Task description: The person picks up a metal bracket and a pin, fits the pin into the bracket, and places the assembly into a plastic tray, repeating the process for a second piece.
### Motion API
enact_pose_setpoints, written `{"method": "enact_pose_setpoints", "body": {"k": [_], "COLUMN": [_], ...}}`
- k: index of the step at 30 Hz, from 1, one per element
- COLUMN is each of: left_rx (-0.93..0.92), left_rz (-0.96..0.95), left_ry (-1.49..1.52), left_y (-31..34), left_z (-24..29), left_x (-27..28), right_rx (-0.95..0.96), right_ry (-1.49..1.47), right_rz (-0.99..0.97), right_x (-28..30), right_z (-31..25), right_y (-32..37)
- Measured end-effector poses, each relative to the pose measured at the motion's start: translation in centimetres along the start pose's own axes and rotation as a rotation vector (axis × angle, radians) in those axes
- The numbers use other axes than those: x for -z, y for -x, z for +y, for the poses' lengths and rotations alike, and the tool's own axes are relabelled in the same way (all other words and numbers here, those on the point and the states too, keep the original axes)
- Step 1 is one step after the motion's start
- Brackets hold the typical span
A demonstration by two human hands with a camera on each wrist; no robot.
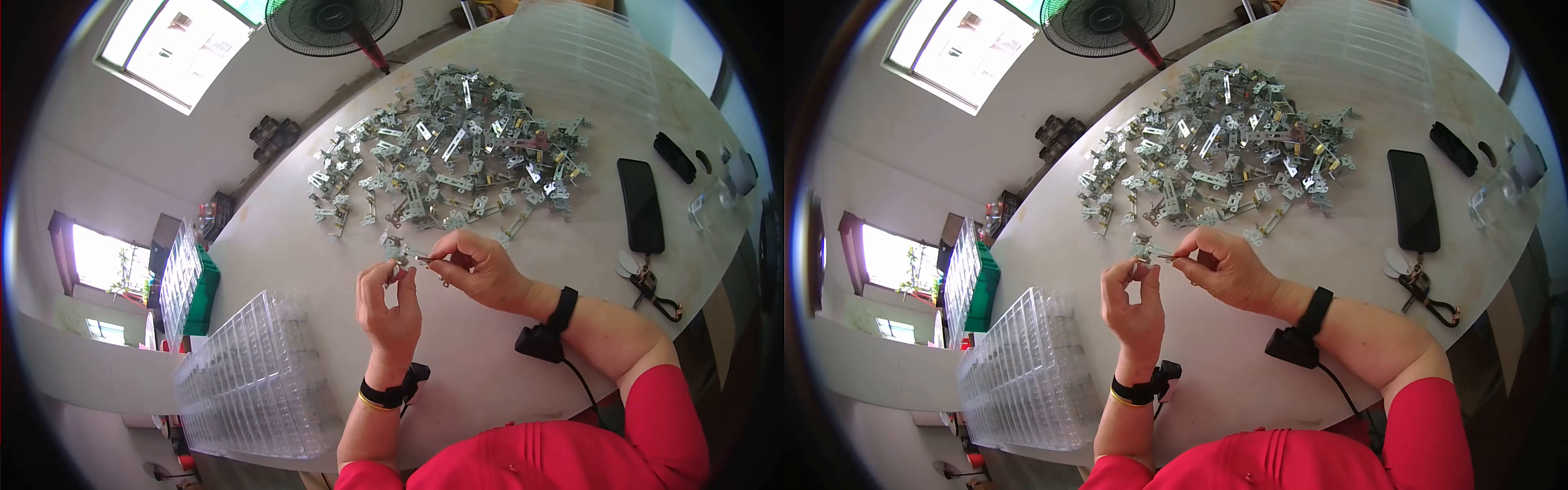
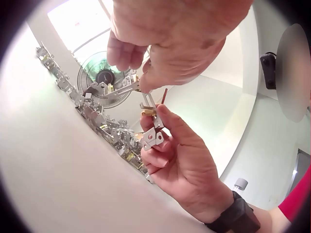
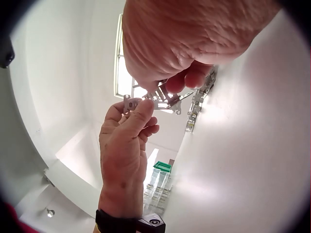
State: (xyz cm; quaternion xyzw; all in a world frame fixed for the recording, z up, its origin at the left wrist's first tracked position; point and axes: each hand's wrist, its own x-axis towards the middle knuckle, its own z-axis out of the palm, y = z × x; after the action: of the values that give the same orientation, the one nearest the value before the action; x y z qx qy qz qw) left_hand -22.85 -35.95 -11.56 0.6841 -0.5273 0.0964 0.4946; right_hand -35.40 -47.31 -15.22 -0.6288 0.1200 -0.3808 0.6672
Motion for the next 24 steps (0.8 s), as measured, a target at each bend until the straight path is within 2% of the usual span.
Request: {"method": "enact_pose_setpoints", "body": {"k": [2, 6, 8, 12, 14, 18, 21, 23, 24], "left_rx": [-0.122, -0.094, 0.059, 0.132, -0.002, -0.083, -0.067, 0.099, 0.102], "left_rz": [0.047, 0.064, 0.096, 0.061, -0.024, -0.038, -0.089, -0.124, -0.126], "left_ry": [-0.027, 0.011, 0.181, 0.255, 0.074, -0.014, 0.012, 0.191, 0.192], "left_y": [0.0, 0.3, 0.5, 0.7, 0.7, 0.4, 0.6, 1.0, 1.1], "left_z": [0.4, 0.5, 0.3, -0.1, -0.3, 0.0, -0.3, -0.8, -0.7], "left_x": [-0.1, -0.3, -0.6, -0.7, -0.5, -0.6, -0.6, -0.8, -0.8], "right_rx": [0.018, -0.035, -0.107, -0.148, -0.159, -0.111, -0.168, -0.208, -0.212], "right_ry": [0.035, -0.038, -0.161, -0.125, -0.062, -0.092, -0.144, -0.237, -0.238], "right_rz": [0.004, -0.009, -0.024, -0.093, -0.094, -0.057, -0.065, -0.065, -0.063], "right_x": [0.0, 0.0, -0.1, 0.4, 0.5, 0.4, 0.6, 0.7, 0.7], "right_z": [0.4, -0.5, -1.2, -0.9, -0.8, -0.9, -1.0, -1.2, -1.3], "right_y": [-0.1, 0.0, 0.0, 0.0, -0.1, -0.1, -0.2, -0.3, -0.2]}}
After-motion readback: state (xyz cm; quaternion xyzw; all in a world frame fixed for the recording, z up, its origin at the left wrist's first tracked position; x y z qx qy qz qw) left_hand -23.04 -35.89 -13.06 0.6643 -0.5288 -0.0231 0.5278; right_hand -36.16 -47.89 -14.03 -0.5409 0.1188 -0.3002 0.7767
